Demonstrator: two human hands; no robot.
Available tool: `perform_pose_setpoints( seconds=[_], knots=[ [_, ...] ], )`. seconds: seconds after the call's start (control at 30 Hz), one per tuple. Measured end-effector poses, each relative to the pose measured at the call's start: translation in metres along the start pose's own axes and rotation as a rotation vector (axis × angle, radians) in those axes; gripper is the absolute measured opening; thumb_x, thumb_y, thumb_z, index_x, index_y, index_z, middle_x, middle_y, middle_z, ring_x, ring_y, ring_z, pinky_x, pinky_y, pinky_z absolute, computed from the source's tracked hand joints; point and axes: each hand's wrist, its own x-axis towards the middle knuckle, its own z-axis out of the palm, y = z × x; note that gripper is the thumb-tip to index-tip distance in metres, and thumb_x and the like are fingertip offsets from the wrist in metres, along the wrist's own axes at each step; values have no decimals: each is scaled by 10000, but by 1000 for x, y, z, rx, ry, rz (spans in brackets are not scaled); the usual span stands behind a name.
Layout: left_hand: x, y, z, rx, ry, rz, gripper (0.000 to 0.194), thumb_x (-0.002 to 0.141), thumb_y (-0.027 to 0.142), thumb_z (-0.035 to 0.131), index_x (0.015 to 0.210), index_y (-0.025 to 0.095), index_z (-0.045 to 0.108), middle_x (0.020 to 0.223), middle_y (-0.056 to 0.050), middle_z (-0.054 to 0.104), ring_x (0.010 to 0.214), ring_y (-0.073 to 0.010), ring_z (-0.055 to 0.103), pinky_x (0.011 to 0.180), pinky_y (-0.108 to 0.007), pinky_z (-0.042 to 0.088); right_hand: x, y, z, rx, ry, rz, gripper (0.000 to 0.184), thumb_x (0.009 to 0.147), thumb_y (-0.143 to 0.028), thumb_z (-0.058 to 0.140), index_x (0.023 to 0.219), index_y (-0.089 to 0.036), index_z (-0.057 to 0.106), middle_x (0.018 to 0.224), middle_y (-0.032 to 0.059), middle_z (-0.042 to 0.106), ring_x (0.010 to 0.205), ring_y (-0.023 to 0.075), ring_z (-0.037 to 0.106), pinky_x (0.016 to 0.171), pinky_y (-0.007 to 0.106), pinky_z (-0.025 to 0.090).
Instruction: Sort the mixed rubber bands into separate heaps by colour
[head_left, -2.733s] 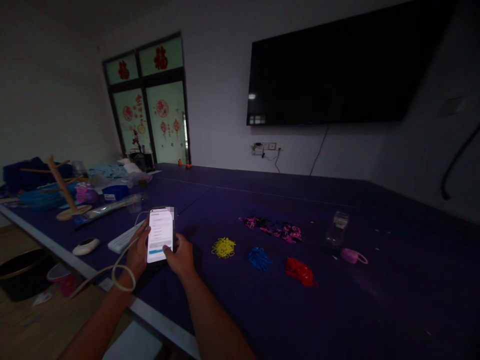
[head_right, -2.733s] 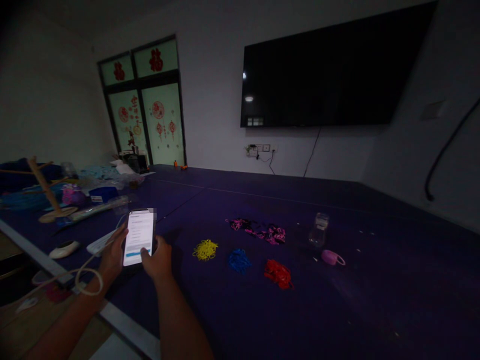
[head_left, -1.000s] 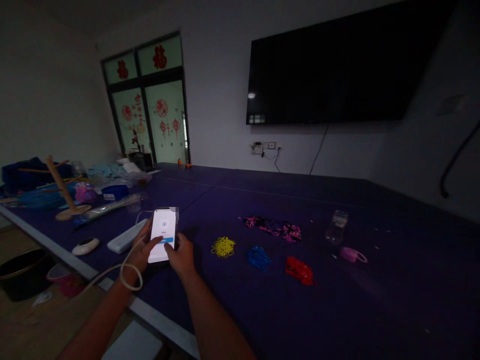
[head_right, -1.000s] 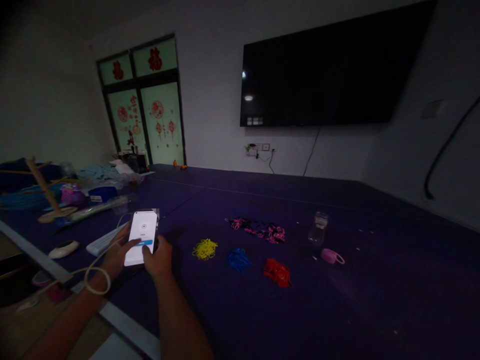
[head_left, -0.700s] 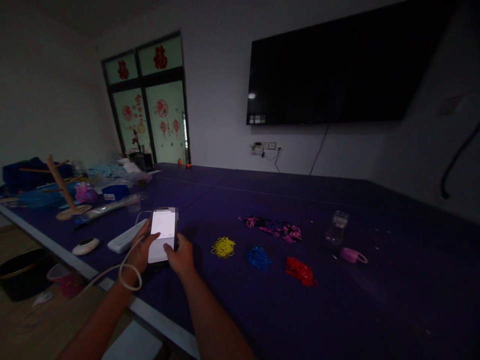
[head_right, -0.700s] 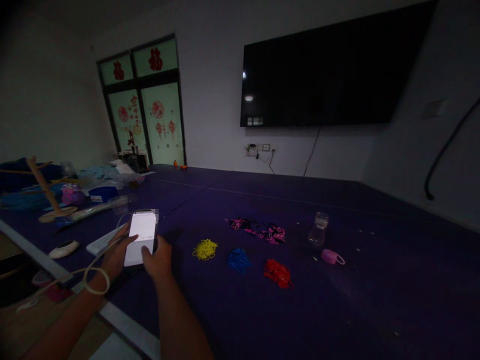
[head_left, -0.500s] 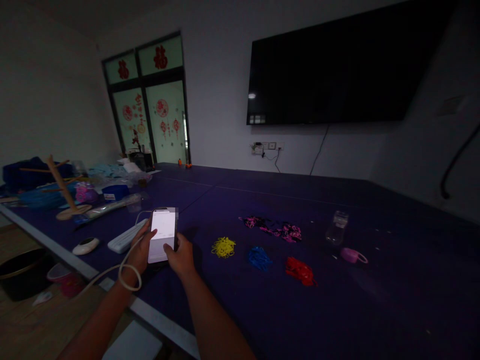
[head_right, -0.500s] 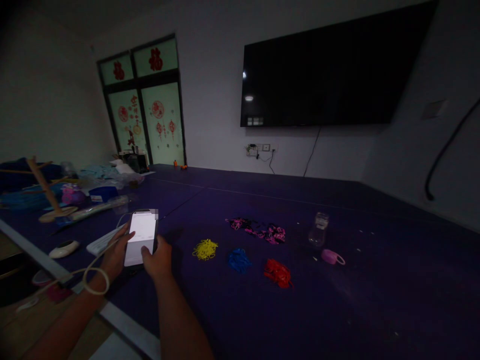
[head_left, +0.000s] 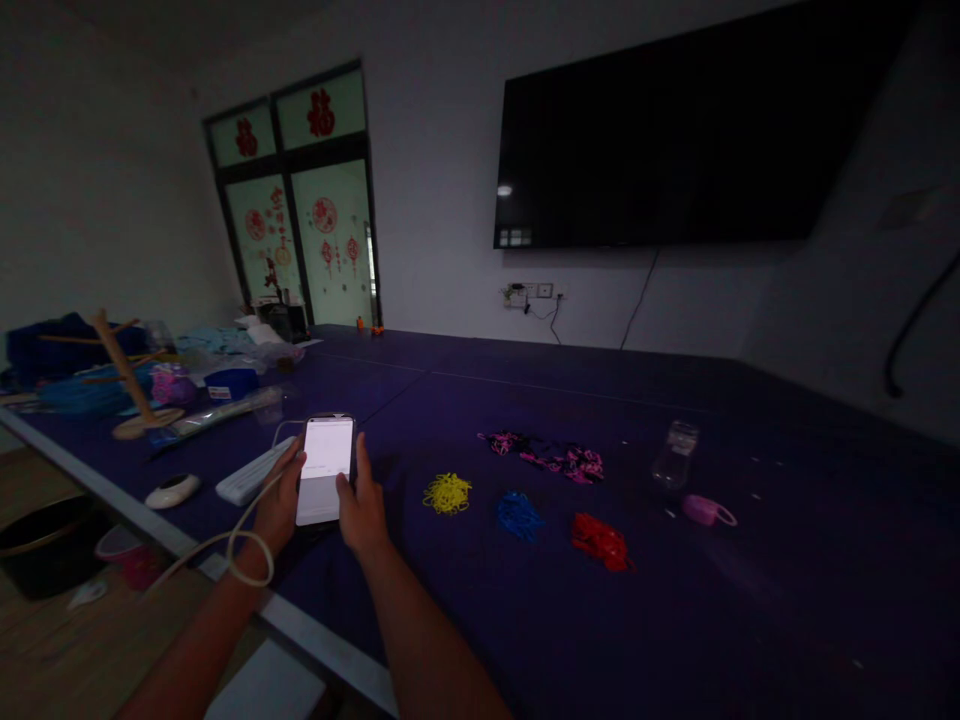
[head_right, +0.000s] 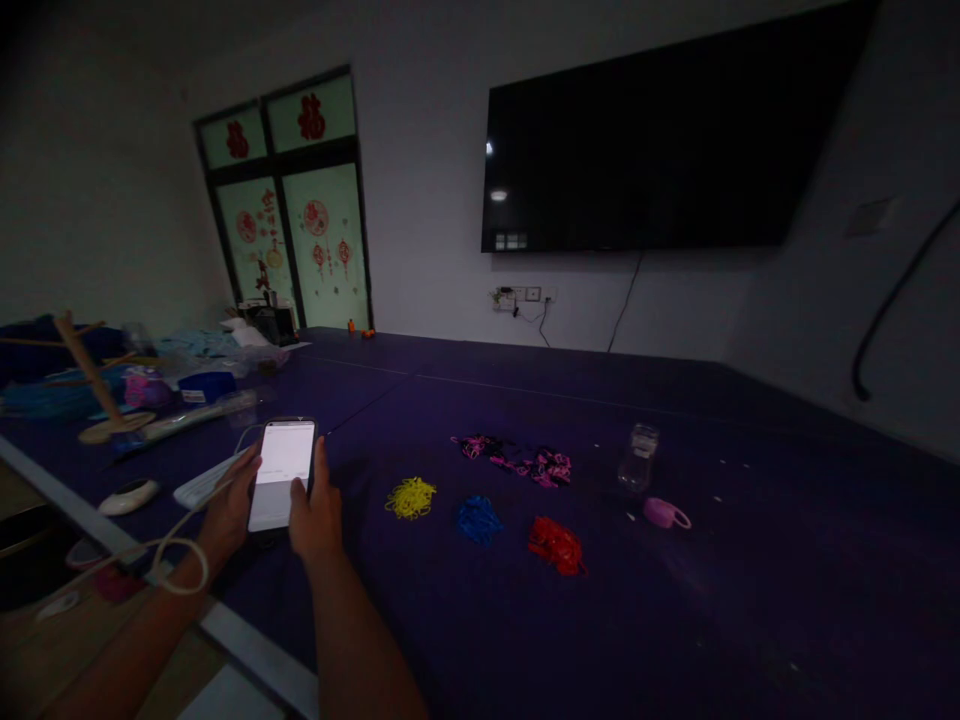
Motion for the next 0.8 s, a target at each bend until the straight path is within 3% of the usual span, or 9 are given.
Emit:
perform_pose_setpoints(
  seconds=[0.37, 0.57, 0.8],
  knots=[
    [1, 4, 0, 42, -29, 100, 449, 846, 444, 375, 1106, 151, 594, 1234, -84, 559, 1205, -263, 452, 1046, -370, 322, -1, 1, 1, 46, 28, -68, 568, 884, -352, 401, 1419, -278, 228, 1093, 23, 643, 833, 185, 639, 736, 289, 498],
    [-1, 6, -2, 85, -66, 89, 515, 825, 473, 377, 1138, 114, 575, 1266, -117, 534, 1198, -259, 458, 1053, -372, 299, 1, 3, 2, 52, 36, -124, 559, 884, -374, 398, 1414, -277, 249, 1197, 27, 589, 963, 197, 611, 817, 304, 478],
    [-1, 9, -1, 19, -93, 77, 518, 826, 470, 387, 1173, 131, 569, 1296, -90, 513, 1231, -258, 416, 1066, -366, 263, 3, 8, 4, 39, 27, -129, 548, 888, -370, 391, 1412, -296, 247, 1179, 13, 604, 965, 198, 612, 819, 315, 481]
  ],
)
